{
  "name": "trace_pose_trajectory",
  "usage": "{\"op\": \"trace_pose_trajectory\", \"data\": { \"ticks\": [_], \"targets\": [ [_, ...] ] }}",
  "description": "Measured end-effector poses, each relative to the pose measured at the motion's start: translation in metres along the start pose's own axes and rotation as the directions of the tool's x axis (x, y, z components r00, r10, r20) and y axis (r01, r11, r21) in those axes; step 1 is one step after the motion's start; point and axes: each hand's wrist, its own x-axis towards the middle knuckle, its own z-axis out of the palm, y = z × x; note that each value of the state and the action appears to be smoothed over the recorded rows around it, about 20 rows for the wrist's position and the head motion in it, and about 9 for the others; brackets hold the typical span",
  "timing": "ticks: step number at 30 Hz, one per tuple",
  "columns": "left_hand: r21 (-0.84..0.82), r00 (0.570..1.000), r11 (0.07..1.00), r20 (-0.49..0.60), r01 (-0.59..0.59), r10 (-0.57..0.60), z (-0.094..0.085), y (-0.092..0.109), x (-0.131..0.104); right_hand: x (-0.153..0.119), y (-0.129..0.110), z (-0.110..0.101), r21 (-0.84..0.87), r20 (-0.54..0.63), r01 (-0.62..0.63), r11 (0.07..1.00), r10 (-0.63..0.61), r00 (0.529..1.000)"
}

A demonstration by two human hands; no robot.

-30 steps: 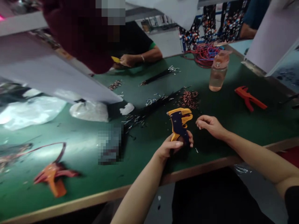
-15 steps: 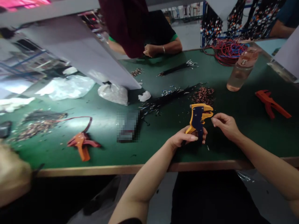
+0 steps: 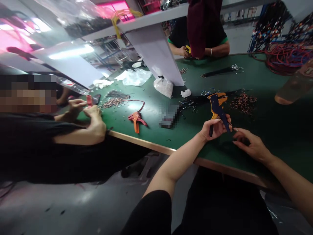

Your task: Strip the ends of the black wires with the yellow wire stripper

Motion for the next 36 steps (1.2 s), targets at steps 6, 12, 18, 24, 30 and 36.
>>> {"op": "trace_pose_trajectory", "data": {
  "ticks": [6, 12, 18, 24, 30, 36],
  "targets": [
    [0.058, 0.999, 0.997, -0.005, 0.054, -0.054, -0.001, -0.005, 0.0, 0.002, -0.004, 0.003, -0.031, -0.066, 0.076, 0.997, -0.078, 0.995],
    [0.169, 0.992, 0.979, 0.037, 0.117, -0.124, -0.003, -0.011, 0.001, 0.002, -0.005, 0.002, -0.044, -0.233, -0.083, 0.996, 0.07, 0.97],
    [0.204, 0.991, 0.973, 0.048, 0.113, -0.125, 0.0, -0.015, -0.001, 0.002, -0.013, -0.001, -0.037, -0.203, -0.009, 0.999, 0.001, 0.979],
    [0.249, 0.986, 0.959, 0.065, 0.135, -0.155, 0.001, -0.016, -0.004, 0.002, -0.02, -0.004, -0.076, -0.2, 0.034, 0.997, -0.049, 0.979],
    [0.333, 0.991, 0.94, 0.076, 0.079, -0.111, 0.0, -0.01, -0.008, -0.004, -0.025, -0.014, 0.002, -0.408, -0.135, 0.991, 0.124, 0.905],
    [0.358, 0.991, 0.928, 0.044, 0.105, -0.129, 0.007, -0.007, -0.011, 0.002, -0.026, -0.018, 0.377, -0.537, -0.175, 0.909, 0.369, 0.759]
  ]
}}
